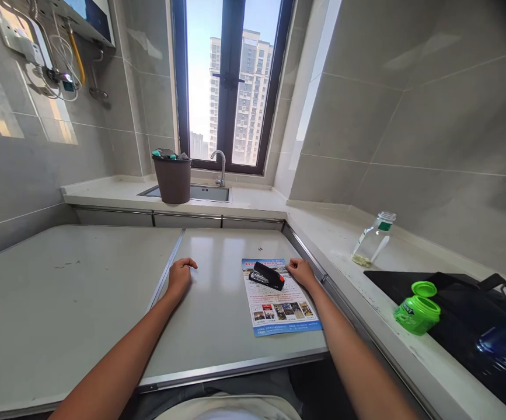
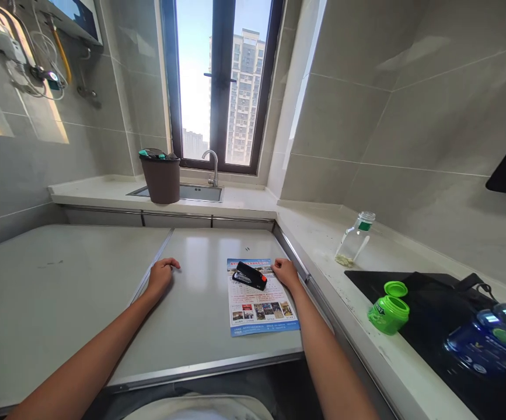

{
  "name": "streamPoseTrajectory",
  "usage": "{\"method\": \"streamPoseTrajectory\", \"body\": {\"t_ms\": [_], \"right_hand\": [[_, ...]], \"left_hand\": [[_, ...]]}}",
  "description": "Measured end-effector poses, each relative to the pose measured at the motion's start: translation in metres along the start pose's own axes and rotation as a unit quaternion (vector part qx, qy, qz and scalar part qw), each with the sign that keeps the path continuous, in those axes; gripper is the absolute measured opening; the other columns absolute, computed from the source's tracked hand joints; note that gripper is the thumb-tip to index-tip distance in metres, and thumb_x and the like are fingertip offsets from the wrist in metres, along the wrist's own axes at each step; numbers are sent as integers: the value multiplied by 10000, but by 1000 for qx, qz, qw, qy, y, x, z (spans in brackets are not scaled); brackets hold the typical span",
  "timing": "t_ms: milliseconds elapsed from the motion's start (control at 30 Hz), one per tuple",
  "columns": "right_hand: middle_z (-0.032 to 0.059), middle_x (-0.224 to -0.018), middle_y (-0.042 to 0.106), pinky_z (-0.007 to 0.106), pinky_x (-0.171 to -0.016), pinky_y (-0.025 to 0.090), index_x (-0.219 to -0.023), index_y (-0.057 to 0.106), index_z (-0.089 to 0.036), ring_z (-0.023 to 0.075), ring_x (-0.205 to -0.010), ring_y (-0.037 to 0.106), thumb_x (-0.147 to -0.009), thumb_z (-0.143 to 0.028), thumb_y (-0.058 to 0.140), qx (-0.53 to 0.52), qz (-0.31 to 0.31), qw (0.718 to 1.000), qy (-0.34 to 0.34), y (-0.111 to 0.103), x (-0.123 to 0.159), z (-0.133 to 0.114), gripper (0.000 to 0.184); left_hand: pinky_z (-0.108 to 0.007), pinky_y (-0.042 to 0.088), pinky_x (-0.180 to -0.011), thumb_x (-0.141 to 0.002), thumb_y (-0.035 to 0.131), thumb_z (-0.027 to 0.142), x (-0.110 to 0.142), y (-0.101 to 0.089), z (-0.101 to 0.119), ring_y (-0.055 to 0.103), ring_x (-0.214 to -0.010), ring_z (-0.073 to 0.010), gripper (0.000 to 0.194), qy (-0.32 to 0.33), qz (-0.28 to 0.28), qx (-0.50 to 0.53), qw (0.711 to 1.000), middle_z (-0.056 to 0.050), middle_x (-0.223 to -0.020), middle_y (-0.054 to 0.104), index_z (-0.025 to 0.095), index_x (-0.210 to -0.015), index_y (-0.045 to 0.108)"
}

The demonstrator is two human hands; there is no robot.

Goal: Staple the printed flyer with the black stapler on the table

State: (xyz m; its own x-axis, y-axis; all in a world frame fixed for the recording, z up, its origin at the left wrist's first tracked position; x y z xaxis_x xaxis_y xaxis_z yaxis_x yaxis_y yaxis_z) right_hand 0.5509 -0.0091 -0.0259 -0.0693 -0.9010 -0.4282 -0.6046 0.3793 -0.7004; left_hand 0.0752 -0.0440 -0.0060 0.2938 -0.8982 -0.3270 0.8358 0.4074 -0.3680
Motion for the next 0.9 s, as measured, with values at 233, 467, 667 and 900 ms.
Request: {"method": "streamPoseTrajectory", "body": {"t_ms": [233,467,667,900], "right_hand": [[-21,-562,496,257,-590,275,-559,426,-216,143,-593,470,-731,-420,542,29,-19,999,-8,1,-1,0,291],[-18,-575,503,259,-591,276,-572,413,-218,146,-601,480,-746,-412,525,40,-26,999,-10,2,0,0,284],[-20,-567,497,257,-579,267,-572,405,-220,142,-593,454,-752,-405,528,41,-25,999,-14,0,2,-3,287],[-28,-563,480,255,-579,269,-569,388,-219,137,-589,455,-766,-374,518,49,-27,998,-24,-1,2,-5,282]], "left_hand": [[-319,345,-642,-555,417,176,0,-1,2,526,-657,-207,245,4,-10,-4,1000,-30,-635,606,210,-593,656],[-313,329,-624,-563,411,180,2,-1,2,509,-629,-195,235,-5,-18,-8,1000,-29,-636,601,208,-602,641],[-311,320,-609,-584,422,187,1,-1,0,487,-593,-187,214,-7,-25,-18,999,-25,-615,582,211,-596,634],[-303,310,-603,-602,419,191,1,-1,0,479,-572,-182,202,-3,-29,-31,999,-15,-584,558,214,-582,619]]}}
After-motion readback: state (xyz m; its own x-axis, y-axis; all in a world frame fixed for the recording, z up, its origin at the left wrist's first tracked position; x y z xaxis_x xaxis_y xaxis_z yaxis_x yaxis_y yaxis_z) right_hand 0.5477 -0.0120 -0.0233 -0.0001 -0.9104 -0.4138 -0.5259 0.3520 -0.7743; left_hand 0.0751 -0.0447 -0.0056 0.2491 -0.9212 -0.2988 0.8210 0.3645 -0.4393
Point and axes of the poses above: each hand's wrist, its own x-axis away from the middle knuckle, its own y-axis out of the palm, z = x × y, the point moved 1 cm from there along -x, towards the middle knuckle
